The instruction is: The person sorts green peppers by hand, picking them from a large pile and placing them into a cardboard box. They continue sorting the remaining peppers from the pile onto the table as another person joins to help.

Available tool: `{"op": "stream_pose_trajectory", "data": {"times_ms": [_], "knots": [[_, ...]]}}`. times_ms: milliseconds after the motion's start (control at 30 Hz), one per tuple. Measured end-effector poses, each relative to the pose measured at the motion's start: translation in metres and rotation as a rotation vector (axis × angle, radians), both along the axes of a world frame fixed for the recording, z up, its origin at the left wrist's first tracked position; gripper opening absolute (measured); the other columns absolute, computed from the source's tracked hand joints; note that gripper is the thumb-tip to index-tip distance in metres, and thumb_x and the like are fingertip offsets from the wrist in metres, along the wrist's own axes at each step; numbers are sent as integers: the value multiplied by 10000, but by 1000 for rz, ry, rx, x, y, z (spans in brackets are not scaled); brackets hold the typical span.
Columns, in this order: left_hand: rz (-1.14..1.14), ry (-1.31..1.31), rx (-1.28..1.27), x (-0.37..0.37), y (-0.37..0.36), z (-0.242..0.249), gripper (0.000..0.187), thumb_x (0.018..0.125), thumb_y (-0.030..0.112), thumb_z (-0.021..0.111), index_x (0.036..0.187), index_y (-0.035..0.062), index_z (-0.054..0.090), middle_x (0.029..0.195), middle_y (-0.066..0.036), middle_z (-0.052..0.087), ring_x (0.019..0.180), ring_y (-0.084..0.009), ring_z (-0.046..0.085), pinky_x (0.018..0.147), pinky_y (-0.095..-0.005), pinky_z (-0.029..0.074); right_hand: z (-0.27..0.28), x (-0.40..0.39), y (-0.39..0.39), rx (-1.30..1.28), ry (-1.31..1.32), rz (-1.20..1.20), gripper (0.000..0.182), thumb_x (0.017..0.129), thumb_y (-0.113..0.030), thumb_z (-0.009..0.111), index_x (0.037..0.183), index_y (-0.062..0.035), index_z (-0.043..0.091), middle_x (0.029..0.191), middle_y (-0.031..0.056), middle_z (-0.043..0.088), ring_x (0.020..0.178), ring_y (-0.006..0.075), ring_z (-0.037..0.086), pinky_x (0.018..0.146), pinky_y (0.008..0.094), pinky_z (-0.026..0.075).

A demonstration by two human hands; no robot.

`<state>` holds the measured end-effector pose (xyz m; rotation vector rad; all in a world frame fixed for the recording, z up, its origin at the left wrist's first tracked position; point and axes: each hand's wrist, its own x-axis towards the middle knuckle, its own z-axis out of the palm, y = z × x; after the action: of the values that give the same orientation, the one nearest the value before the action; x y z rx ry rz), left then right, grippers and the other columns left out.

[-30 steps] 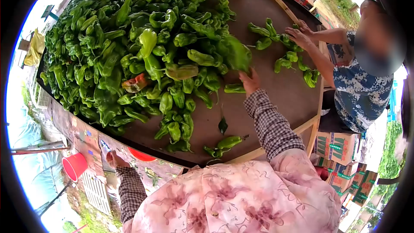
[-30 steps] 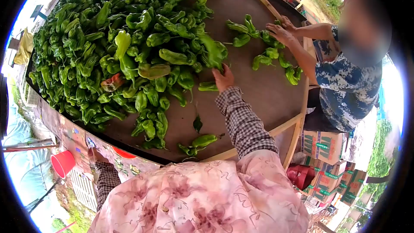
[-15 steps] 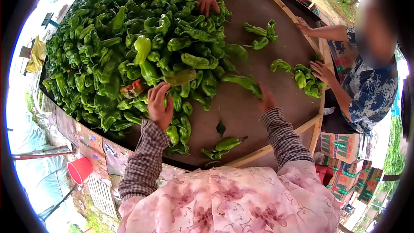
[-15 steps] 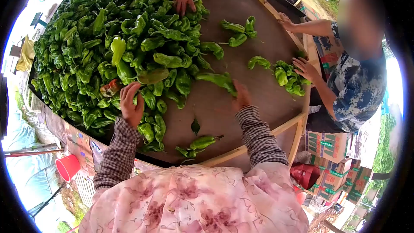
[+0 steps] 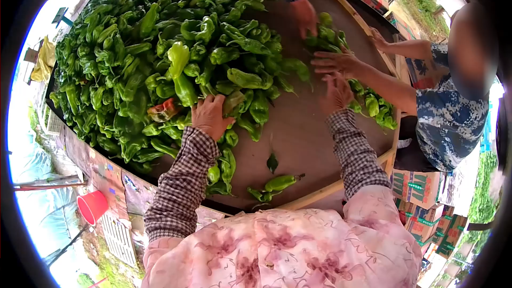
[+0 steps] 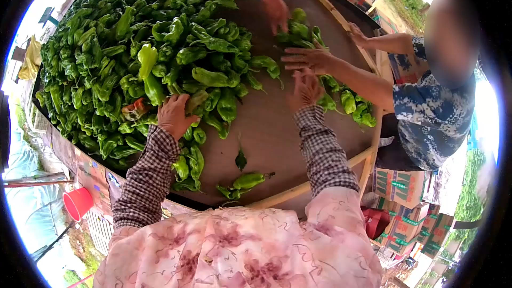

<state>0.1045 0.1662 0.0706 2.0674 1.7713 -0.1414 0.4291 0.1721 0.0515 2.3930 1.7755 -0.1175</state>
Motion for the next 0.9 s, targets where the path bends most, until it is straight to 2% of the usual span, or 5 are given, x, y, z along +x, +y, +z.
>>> {"op": "stream_pose_trajectory", "data": {"times_ms": [100, 233, 300, 700, 900], "knots": [[29, -135, 33, -8, -18, 5, 571, 709, 298, 746, 1190, 124, 495, 1148, -99, 484, 1101, -339, 437, 943, -472, 342, -56, -11, 50, 221, 392, 169, 437, 931, -198, 433, 1351, -137, 331, 1433, 104, 243, 1295, 294, 270, 1076, 487, 259], [-16, -307, 278, -28, -45, -16, 508, 692, 192, 750, 1133, 127, 506, 1105, -96, 523, 1025, -333, 454, 927, -476, 352, -102, -13, 95, 389, 248, 359, 556, 884, -112, 510, 1372, -172, 248, 1404, 137, 283, 1237, 340, 348, 1000, 476, 373], [17, -429, 259, -37, -53, -17, 486, 689, 101, 730, 1119, 135, 506, 1044, -99, 562, 1022, -337, 450, 912, -452, 370, -69, -22, 90, -71, 333, 60, 551, 890, -124, 509, 1373, -163, 244, 1388, 157, 303, 1197, 350, 394, 950, 473, 422], [390, -568, 724, -147, -46, -43, 387, 678, 31, 693, 1036, 20, 546, 1012, -152, 573, 930, -327, 539, 786, -374, 454, -102, 118, 34, 85, 155, -441, 581, 879, -282, 552, 1362, -100, 284, 1308, 185, 380, 1176, 339, 413, 981, 458, 370], [164, -180, 433, -153, -3, -21, 443, 656, 142, 755, 1039, 70, 544, 1012, -124, 577, 976, -309, 508, 846, -405, 443, -114, 75, 37, 495, 219, 231, 513, 781, -230, 638, 1239, -90, 453, 1256, 138, 459, 1146, 323, 448, 955, 425, 375]]}}
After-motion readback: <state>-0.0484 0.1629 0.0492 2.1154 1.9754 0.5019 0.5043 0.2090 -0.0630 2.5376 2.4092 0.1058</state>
